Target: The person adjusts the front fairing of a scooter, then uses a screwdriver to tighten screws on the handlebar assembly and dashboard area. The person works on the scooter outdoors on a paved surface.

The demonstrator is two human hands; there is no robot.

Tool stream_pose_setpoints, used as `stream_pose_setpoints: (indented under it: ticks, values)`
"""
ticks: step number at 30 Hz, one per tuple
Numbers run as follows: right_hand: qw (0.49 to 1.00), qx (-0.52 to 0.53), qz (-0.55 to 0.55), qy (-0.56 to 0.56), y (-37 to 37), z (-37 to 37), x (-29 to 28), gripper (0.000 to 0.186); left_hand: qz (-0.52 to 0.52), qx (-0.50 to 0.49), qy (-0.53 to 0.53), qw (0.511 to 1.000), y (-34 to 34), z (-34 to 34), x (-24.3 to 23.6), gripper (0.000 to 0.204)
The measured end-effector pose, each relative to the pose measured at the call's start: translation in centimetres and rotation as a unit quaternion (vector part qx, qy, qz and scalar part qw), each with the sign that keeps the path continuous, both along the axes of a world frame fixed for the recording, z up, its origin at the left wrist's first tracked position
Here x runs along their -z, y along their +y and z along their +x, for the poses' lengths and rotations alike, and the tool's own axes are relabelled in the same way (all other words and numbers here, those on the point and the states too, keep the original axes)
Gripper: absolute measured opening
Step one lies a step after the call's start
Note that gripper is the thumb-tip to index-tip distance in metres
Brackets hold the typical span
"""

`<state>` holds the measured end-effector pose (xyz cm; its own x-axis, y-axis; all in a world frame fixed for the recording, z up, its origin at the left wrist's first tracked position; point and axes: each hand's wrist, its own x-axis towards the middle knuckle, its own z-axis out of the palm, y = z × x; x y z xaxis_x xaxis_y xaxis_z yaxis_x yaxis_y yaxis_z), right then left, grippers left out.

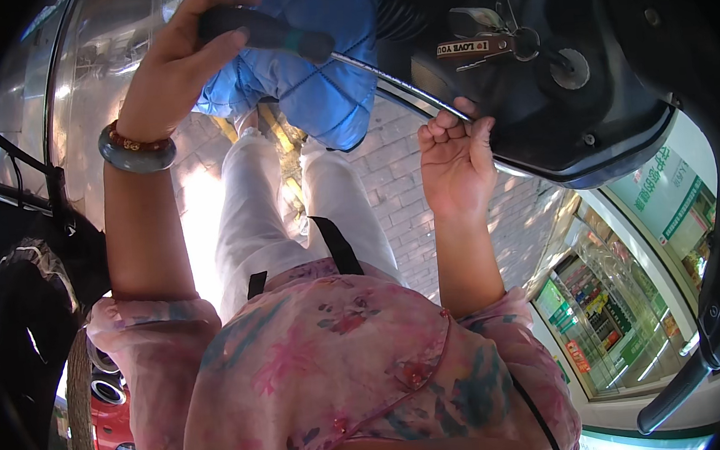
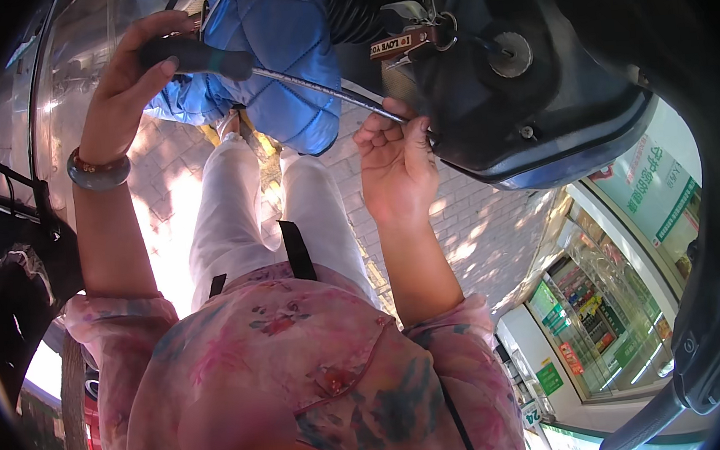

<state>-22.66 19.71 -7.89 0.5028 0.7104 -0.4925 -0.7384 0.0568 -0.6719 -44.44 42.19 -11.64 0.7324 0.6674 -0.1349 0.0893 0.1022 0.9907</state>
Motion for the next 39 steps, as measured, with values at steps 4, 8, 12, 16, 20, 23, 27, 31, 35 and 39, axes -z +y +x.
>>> stream_pose_setpoints:
  ticks: [4,8,12,16,20,23,27,31,35,39]
  values:
    - [0.997,0.006,-0.003,-0.071,0.0,-0.4,1.0,0.045,0.124,-0.018,0.223,0.967,-1.2,1.4,0.7,0.053]
    - [0.993,0.027,-0.022,-0.116,0.0,-0.7,1.5,0.047,0.161,-0.066,0.365,0.914,-1.9,3.3,1.1,0.069]
    - [0.992,0.039,-0.027,-0.118,0.1,-0.6,1.7,0.046,0.088,-0.108,0.392,0.909,-1.6,3.8,1.4,0.068]
    - [0.992,0.031,-0.016,-0.118,-0.1,-0.5,1.6,0.045,-0.068,-0.140,0.280,0.947,-1.2,2.7,1.6,0.052]
    - [0.998,0.040,0.013,-0.044,-0.4,-0.4,1.2,0.045,-0.189,-0.141,-0.029,0.971,-1.8,1.5,1.2,0.043]
    - [0.999,0.037,0.003,-0.035,-0.6,-0.3,0.9,0.044,-0.200,-0.152,-0.128,0.959,-1.9,1.5,0.4,0.045]
    - [0.997,0.054,0.039,-0.027,-0.4,-0.6,0.9,0.044,-0.241,-0.179,-0.095,0.949,-0.9,1.7,-0.8,0.047]
    - [0.997,0.044,0.053,-0.046,0.1,-0.8,0.7,0.045,-0.020,-0.070,0.422,0.904,0.6,1.2,-1.5,0.048]
    - [0.999,0.041,0.032,0.008,0.5,-0.6,0.3,0.046,-0.069,-0.085,0.076,0.991,1.0,1.3,-1.9,0.036]
    - [1.000,0.017,0.002,-0.023,0.7,-0.3,0.1,0.045,-0.020,-0.100,-0.111,0.988,0.0,2.1,-2.6,0.035]
